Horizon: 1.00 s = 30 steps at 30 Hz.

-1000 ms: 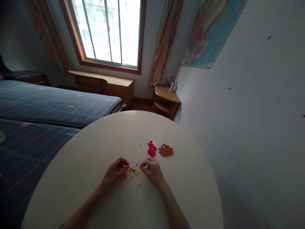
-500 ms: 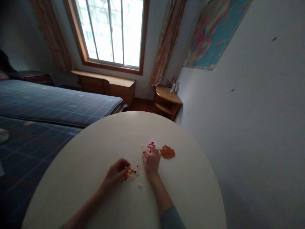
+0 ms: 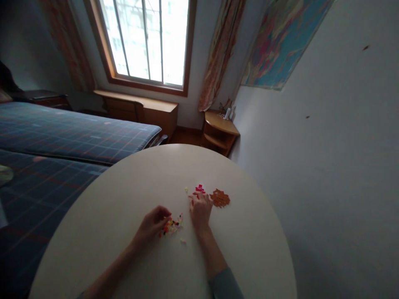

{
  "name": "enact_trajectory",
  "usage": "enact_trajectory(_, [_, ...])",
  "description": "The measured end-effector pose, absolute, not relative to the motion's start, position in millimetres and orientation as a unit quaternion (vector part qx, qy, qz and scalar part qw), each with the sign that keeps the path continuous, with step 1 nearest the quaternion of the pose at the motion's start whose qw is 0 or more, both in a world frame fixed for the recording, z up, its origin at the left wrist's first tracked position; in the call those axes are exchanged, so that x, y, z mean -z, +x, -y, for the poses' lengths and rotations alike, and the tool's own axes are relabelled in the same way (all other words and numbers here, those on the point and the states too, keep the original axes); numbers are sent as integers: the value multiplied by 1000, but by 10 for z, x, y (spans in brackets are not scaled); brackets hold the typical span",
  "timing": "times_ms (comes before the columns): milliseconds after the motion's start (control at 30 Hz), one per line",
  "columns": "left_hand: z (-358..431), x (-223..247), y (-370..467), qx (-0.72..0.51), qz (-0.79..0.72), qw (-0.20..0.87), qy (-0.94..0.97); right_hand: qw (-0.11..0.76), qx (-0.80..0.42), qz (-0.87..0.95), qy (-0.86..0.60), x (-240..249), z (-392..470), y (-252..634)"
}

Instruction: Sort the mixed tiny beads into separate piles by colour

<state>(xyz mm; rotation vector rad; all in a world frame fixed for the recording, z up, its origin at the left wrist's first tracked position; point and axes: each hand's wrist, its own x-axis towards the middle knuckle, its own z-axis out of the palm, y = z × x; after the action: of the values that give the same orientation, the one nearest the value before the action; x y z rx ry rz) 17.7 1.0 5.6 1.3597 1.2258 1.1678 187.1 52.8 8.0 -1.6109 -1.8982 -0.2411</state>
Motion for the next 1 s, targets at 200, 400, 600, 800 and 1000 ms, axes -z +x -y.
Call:
enact_trajectory(200, [-13,-29,170,-479,-501,472,546,280,76,743,-603,-101,-471,1859])
enact_trajectory(400, [-12,-26,167,-479,-496,475,547,267,87,754,-594,-92,-491,1841])
enact_trajectory(600, [-7,-20,169,-477,-497,478,545,235,90,757,-603,-111,-521,1809])
enact_trajectory(800, [-5,-12,167,-473,-493,475,554,220,84,758,-609,-115,-547,1791])
enact_trajectory(1000, [-14,12,164,-475,-496,479,546,196,74,760,-615,-114,-561,1779])
